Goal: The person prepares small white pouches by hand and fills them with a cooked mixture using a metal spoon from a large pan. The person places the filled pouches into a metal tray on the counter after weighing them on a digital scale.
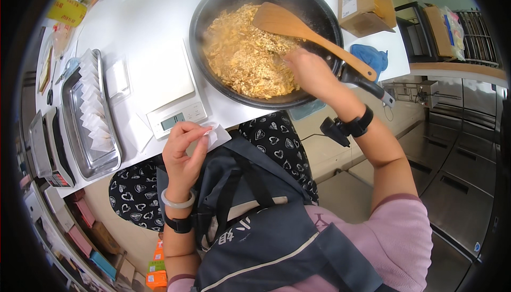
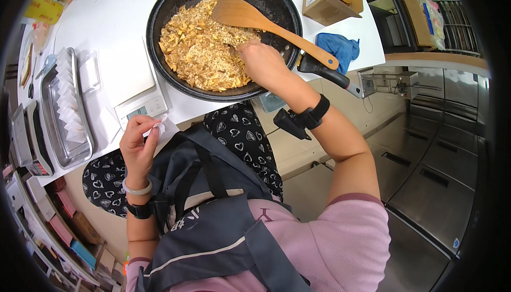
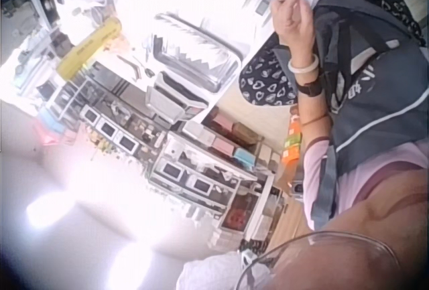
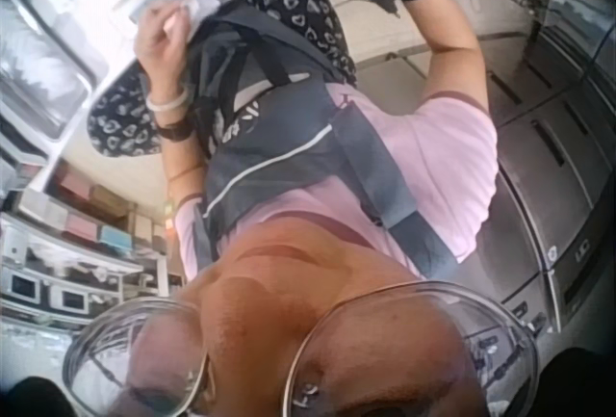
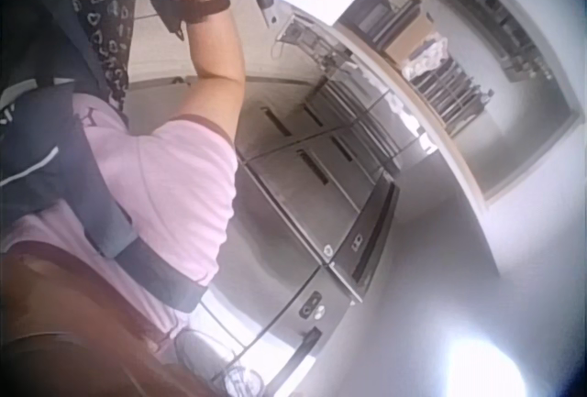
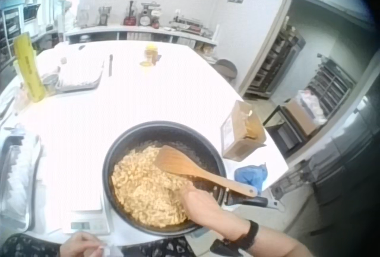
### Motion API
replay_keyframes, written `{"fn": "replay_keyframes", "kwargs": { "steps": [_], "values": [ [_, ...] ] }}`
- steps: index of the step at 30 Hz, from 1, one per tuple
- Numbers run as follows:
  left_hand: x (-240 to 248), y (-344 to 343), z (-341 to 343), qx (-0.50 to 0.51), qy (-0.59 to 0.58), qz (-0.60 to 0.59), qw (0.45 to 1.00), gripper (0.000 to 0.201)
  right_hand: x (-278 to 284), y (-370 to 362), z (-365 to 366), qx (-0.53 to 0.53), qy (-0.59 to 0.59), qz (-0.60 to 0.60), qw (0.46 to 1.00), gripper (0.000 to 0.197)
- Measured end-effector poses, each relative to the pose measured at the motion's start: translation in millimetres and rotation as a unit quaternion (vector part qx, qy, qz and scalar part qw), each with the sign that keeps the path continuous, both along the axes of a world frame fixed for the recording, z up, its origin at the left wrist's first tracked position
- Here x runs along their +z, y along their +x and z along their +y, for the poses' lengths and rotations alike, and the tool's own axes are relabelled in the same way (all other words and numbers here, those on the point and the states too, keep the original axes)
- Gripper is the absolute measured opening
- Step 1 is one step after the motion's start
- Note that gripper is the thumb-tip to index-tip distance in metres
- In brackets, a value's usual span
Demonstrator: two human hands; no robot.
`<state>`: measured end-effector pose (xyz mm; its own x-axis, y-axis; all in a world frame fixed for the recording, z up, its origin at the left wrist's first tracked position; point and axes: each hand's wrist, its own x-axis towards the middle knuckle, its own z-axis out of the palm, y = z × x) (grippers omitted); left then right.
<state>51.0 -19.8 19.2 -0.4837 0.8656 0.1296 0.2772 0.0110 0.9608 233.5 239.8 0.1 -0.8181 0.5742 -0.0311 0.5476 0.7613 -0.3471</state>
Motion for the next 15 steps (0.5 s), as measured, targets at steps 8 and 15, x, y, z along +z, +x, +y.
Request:
{"fn": "replay_keyframes", "kwargs": {
  "steps": [8, 15],
  "values": [
    [3.5, -4.8, 0.0, -0.019, -0.011, 0.034, 0.999, 0.015, 4.4, 1.4, 2.0, -0.037, -0.181, 0.034, 0.982, 0.021],
    [10.9, -12.1, 5.6, 0.027, -0.014, 0.047, 0.998, 0.016, 6.6, 10.1, 10.8, -0.066, -0.230, 0.029, 0.971, 0.022]
  ]
}}
